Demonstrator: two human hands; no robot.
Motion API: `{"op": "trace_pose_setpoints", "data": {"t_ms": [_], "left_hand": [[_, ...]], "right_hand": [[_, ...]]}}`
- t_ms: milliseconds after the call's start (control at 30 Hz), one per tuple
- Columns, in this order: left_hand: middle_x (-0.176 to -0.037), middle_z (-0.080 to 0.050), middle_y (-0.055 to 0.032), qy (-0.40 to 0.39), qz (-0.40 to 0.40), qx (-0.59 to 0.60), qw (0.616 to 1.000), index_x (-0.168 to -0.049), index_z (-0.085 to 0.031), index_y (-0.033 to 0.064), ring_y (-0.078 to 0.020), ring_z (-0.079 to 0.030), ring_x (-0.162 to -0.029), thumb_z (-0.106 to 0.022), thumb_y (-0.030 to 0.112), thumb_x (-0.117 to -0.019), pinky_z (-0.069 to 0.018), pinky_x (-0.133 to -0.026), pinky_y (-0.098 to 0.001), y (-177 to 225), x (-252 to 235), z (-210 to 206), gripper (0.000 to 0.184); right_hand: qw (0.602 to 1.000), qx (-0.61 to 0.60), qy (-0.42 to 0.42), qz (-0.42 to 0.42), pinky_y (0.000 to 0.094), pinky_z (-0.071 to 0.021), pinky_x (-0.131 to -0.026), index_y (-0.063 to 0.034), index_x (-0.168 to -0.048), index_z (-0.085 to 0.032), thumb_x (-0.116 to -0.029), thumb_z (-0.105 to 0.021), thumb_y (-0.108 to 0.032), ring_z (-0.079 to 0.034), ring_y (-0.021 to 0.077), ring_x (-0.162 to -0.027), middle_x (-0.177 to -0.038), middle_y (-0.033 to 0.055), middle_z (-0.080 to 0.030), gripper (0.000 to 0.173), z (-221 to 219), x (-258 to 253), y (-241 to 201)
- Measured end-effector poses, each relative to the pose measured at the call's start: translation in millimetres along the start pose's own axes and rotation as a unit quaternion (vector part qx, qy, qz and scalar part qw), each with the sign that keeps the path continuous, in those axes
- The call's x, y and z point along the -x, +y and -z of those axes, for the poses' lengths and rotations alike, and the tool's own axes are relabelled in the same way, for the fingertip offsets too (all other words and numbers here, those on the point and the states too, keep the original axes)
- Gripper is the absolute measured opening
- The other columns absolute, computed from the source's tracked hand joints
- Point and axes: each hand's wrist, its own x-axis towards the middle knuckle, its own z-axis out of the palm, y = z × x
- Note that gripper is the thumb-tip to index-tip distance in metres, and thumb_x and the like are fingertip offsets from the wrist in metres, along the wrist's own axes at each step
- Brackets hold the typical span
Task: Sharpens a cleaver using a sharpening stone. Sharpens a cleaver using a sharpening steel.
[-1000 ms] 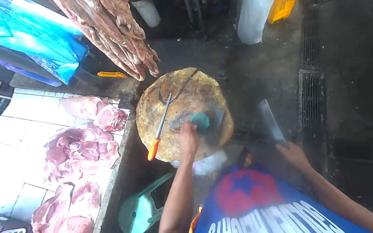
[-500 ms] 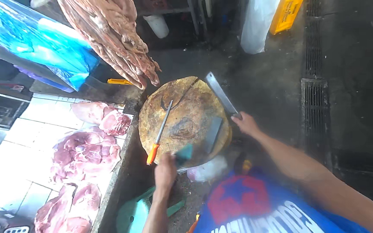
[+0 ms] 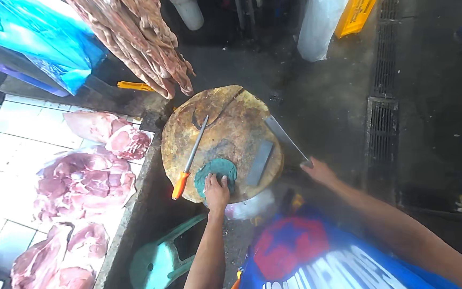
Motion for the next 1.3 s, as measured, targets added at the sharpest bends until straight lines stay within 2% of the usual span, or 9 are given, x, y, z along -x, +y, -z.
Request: {"op": "trace_pose_setpoints", "data": {"t_ms": [100,333,467,567,667,767,900,1133,1300], "left_hand": [[-0.148,-0.052,-0.0241,0.056,0.000,0.017,0.998,-0.137,-0.057,0.0007,-0.0417,-0.044,-0.142,-0.047,0.043,-0.1062,-0.0370,-0.115,-0.0609,0.7,-15.6,4.0,0.054],[-0.171,-0.012,-0.0212,0.076,-0.022,-0.107,0.991,-0.161,-0.025,0.0042,-0.0378,-0.009,-0.159,-0.013,0.045,-0.1082,-0.0086,-0.125,-0.0611,-3.2,-31.9,-51.9,0.068],[-0.168,-0.018,-0.0271,-0.058,-0.034,-0.056,0.996,-0.153,-0.039,-0.0053,-0.0432,-0.012,-0.157,-0.034,0.034,-0.1090,-0.0115,-0.125,-0.0627,20.8,7.4,-14.1,0.059],[-0.149,-0.052,-0.0223,-0.046,-0.158,0.011,0.986,-0.125,-0.068,0.0006,-0.0406,-0.040,-0.146,-0.053,0.033,-0.1041,-0.0319,-0.120,-0.0581,62.3,34.6,10.7,0.042],[-0.150,-0.053,-0.0161,-0.052,-0.319,0.003,0.946,-0.136,-0.063,0.0084,-0.0350,-0.040,-0.148,-0.053,0.045,-0.1032,-0.0341,-0.120,-0.0542,111.0,46.2,-16.3,0.050],[-0.161,-0.040,-0.0162,-0.038,-0.419,-0.007,0.907,-0.150,-0.050,0.0083,-0.0326,-0.029,-0.154,-0.049,0.057,-0.1025,-0.0225,-0.127,-0.0533,141.2,37.4,-64.8,0.068],[-0.168,-0.030,-0.0114,-0.050,-0.413,-0.037,0.908,-0.159,-0.037,0.0090,-0.0277,-0.020,-0.158,-0.040,0.068,-0.1009,-0.0149,-0.129,-0.0506,154.9,28.2,-88.8,0.083],[-0.164,-0.037,-0.0150,-0.035,-0.298,-0.052,0.952,-0.156,-0.041,0.0038,-0.0307,-0.027,-0.156,-0.032,0.069,-0.1023,-0.0203,-0.128,-0.0531,112.5,84.2,-69.6,0.084],[-0.163,-0.036,-0.0196,-0.064,-0.313,-0.039,0.947,-0.155,-0.040,0.0008,-0.0346,-0.027,-0.155,-0.039,0.063,-0.1036,-0.0193,-0.127,-0.0544,154.3,63.5,-72.9,0.081]], "right_hand": [[0.999,0.022,-0.020,-0.034,0.0588,-0.0544,-0.092,-0.0068,-0.133,-0.059,-0.1011,-0.054,-0.060,-0.070,0.0357,-0.102,-0.108,0.0198,-0.070,0.062,2.6,49.9,42.3],[0.984,0.087,0.078,-0.136,0.0607,-0.0559,-0.083,-0.0139,-0.126,-0.066,-0.0983,-0.057,-0.060,-0.072,0.0363,-0.094,-0.099,0.0162,-0.074,0.055,4.4,148.8,48.0],[0.967,0.197,0.103,-0.123,0.0650,-0.0540,-0.084,-0.0086,-0.123,-0.066,-0.0980,-0.059,-0.046,-0.071,0.0407,-0.101,-0.110,0.0185,-0.073,0.045,19.9,153.5,1.6],[0.952,0.275,0.120,-0.061,0.0622,-0.0545,-0.087,-0.0059,-0.116,-0.069,-0.0958,-0.063,-0.034,-0.070,0.0407,-0.107,-0.113,0.0193,-0.072,0.035,27.6,141.5,-15.5],[0.937,0.322,0.136,-0.009,0.0587,-0.0551,-0.088,-0.0068,-0.110,-0.069,-0.0936,-0.066,-0.028,-0.070,0.0384,-0.105,-0.109,0.0171,-0.073,0.027,31.5,124.6,-15.4],[0.929,0.347,0.131,0.002,0.0569,-0.0558,-0.088,-0.0081,-0.109,-0.069,-0.0939,-0.066,-0.031,-0.071,0.0361,-0.106,-0.108,0.0149,-0.074,0.027,38.6,114.1,-13.2],[0.932,0.357,0.068,-0.010,0.0597,-0.0556,-0.084,-0.0081,-0.114,-0.068,-0.0968,-0.062,-0.033,-0.071,0.0383,-0.102,-0.110,0.0165,-0.072,0.031,53.7,106.4,-16.5],[0.931,0.354,-0.065,0.055,0.0643,-0.0540,-0.084,-0.0091,-0.116,-0.067,-0.0942,-0.062,-0.031,-0.070,0.0404,-0.102,-0.111,0.0168,-0.072,0.032,46.2,94.8,-38.7],[0.939,0.340,0.022,0.052,0.0641,-0.0554,-0.079,-0.0106,-0.109,-0.069,-0.0950,-0.065,-0.028,-0.072,0.0396,-0.097,-0.108,0.0153,-0.073,0.022,74.9,89.3,-23.7]]}}
